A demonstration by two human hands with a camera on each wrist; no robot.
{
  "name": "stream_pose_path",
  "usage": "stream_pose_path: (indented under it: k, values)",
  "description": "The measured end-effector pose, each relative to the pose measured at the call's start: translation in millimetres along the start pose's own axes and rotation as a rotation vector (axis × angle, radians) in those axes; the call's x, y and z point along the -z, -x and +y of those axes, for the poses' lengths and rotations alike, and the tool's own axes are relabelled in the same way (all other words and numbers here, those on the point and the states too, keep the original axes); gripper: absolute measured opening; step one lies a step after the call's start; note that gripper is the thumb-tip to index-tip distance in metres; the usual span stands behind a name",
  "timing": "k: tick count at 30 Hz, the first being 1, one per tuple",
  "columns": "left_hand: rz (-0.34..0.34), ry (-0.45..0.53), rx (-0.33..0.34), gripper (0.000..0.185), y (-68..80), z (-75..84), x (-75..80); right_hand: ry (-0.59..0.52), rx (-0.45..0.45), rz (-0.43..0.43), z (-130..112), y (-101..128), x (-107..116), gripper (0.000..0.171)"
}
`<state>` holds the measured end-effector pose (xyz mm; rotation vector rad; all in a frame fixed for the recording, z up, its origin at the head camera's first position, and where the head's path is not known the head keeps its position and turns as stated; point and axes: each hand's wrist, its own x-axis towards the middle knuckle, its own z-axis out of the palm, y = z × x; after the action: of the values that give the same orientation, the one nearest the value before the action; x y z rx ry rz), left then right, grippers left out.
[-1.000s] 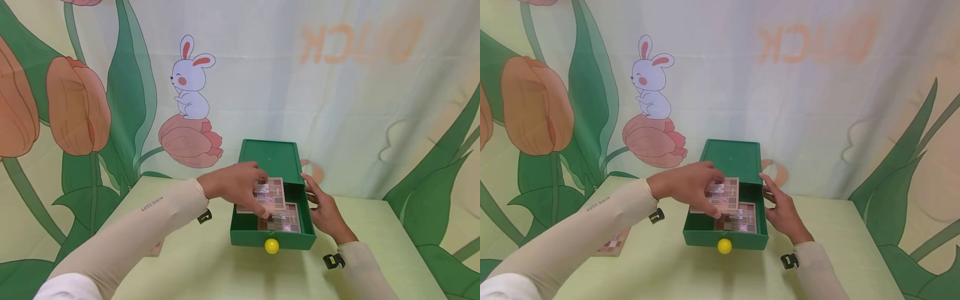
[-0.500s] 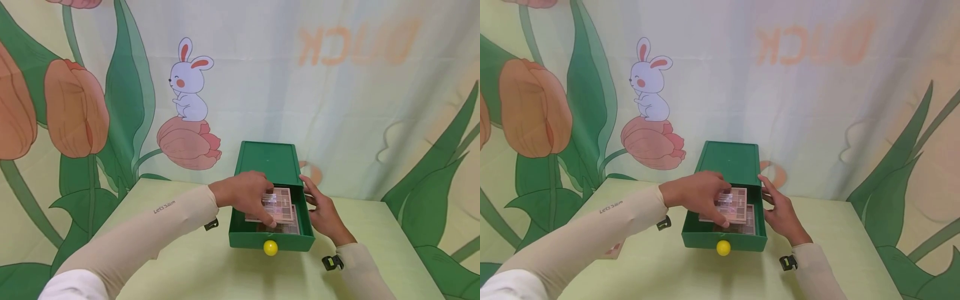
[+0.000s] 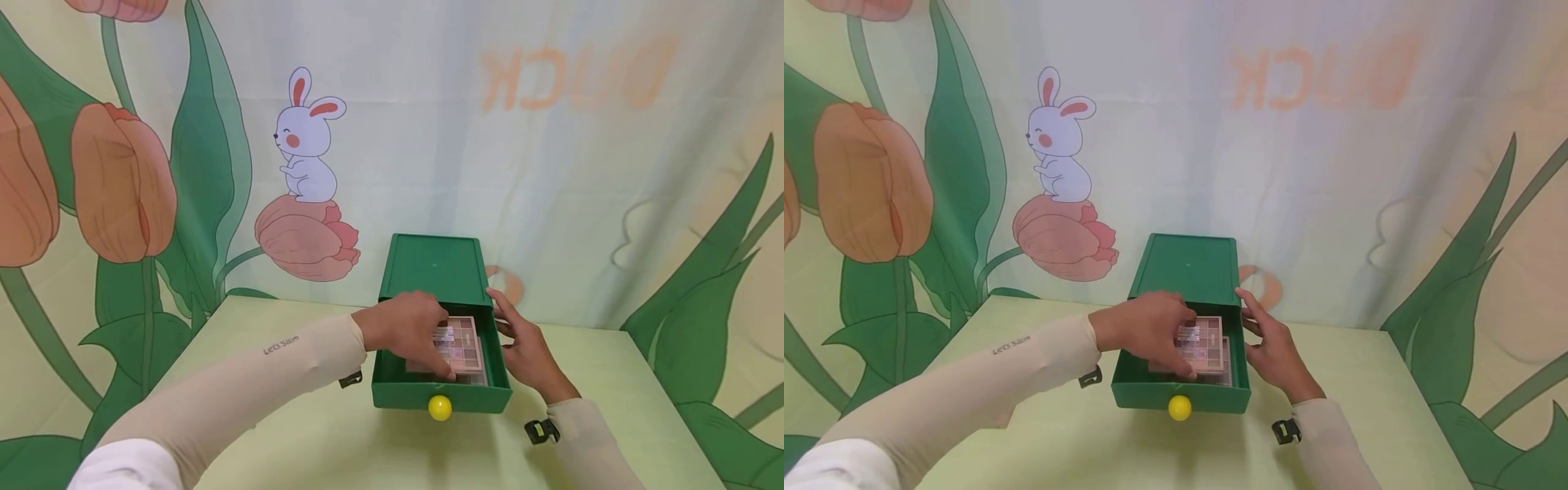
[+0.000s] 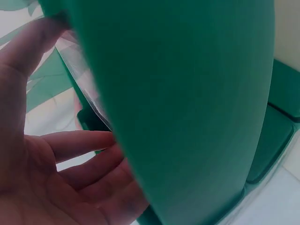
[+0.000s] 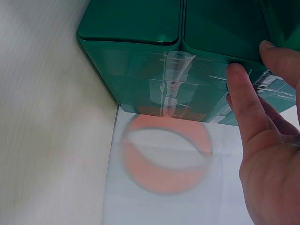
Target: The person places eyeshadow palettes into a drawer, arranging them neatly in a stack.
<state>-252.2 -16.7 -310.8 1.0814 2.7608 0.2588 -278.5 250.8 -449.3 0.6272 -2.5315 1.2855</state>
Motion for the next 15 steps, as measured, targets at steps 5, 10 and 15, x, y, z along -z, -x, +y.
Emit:
stream_pose_path:
  k: [5, 10, 15]
  values:
    - [-0.016, -0.008, 0.024, 0.053, -4.2, 0.8, -7.3, -0.009, 0.009, -0.001, 0.5, -0.4, -0.2, 0.097]
    - [-0.021, -0.062, 0.021, 0.056, -6.7, 1.6, -13.6, -0.005, 0.025, -0.001, 1.4, -0.5, 0.0, 0.097]
    - [-0.009, -0.117, 0.014, 0.059, -7.3, 2.9, -17.6, -0.003, 0.023, 0.002, 1.5, 0.4, -0.2, 0.097]
